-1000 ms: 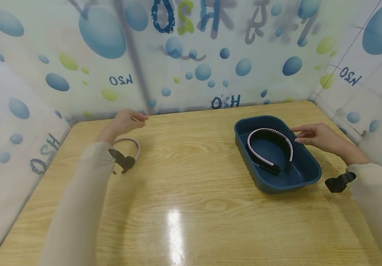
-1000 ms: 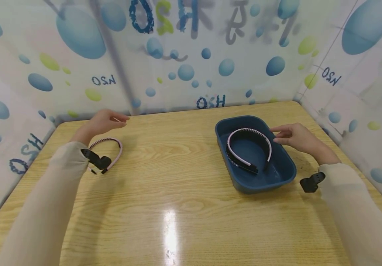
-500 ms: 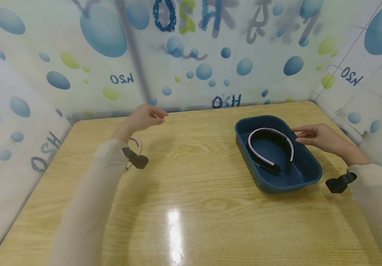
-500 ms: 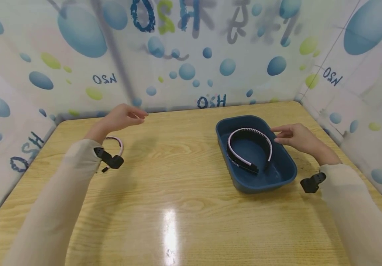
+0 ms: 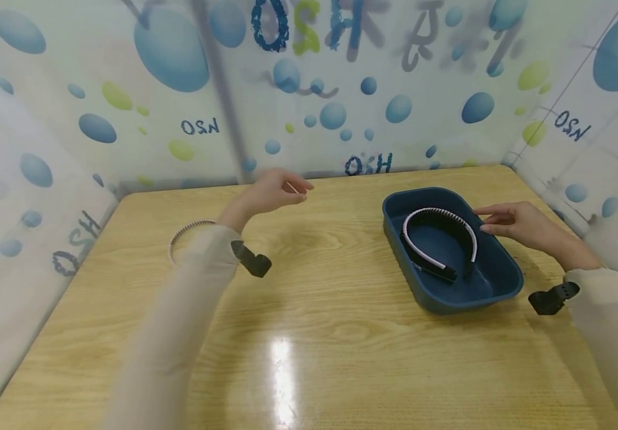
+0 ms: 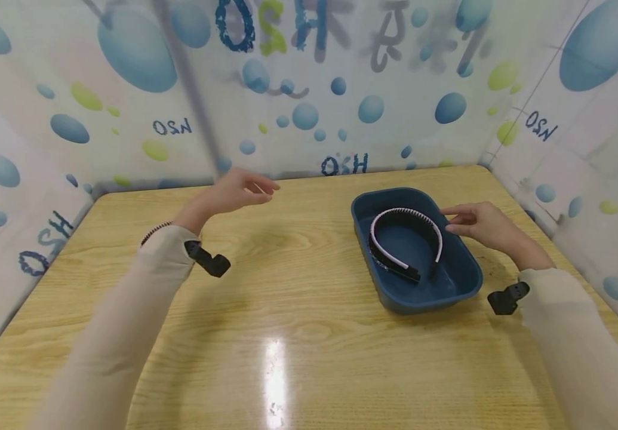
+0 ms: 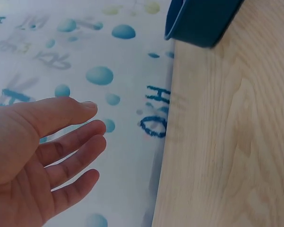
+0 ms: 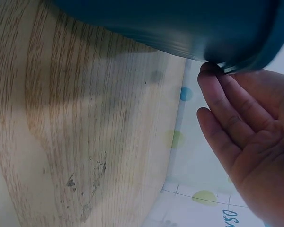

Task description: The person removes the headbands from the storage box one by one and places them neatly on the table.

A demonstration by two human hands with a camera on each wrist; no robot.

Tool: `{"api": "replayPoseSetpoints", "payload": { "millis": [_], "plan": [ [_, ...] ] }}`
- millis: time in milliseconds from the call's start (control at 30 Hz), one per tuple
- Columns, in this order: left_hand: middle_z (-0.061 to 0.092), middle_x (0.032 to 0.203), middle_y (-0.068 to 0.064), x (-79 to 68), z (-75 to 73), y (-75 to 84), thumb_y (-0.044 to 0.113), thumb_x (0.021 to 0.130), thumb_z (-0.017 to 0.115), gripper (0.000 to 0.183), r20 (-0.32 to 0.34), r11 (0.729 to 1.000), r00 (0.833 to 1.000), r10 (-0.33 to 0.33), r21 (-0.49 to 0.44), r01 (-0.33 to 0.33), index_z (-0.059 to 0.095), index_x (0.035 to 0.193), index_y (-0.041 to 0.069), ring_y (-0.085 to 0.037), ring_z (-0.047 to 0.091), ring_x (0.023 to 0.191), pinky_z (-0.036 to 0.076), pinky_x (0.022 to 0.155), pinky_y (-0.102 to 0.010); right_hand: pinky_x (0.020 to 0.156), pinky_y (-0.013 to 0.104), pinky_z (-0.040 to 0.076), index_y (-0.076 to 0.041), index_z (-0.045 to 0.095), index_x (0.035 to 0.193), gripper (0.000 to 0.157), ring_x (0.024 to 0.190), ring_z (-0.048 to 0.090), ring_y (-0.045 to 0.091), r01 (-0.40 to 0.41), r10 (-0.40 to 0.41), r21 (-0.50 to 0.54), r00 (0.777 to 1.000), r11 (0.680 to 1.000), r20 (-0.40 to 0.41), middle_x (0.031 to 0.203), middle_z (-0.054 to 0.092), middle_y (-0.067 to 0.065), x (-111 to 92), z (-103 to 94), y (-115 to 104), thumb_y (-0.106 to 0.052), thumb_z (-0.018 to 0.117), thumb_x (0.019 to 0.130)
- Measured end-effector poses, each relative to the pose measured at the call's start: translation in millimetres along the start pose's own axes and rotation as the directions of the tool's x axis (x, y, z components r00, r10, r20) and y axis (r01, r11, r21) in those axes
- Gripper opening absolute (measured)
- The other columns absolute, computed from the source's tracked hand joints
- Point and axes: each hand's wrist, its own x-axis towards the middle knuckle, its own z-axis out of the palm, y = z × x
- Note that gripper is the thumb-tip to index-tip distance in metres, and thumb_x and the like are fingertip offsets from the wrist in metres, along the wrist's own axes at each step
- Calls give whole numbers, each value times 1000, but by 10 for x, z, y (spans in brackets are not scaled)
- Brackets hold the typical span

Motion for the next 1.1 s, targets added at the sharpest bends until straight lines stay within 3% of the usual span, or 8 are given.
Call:
{"api": "replayPoseSetpoints", "payload": {
  "millis": [367,1100],
  "plan": [
    [62,110,-10,217,280,167,8,90,58,30,44,993,998,48,-106,-43,61,119,4,-20,59,94,49,78,-34,70,34,52,7,49,128,44,78,60,4,9,-9,1,1000,1000,-13,103,62,25,-14,-2,0,-14,58,91],
    [62,111,-11,705,817,469,9,90,58,30,104,982,986,132,-153,-115,61,119,3,-16,58,97,47,78,-24,65,23,50,9,49,126,42,74,58,-3,30,-30,12,999,999,-34,99,63,24,-7,10,3,-12,58,91]
  ]
}}
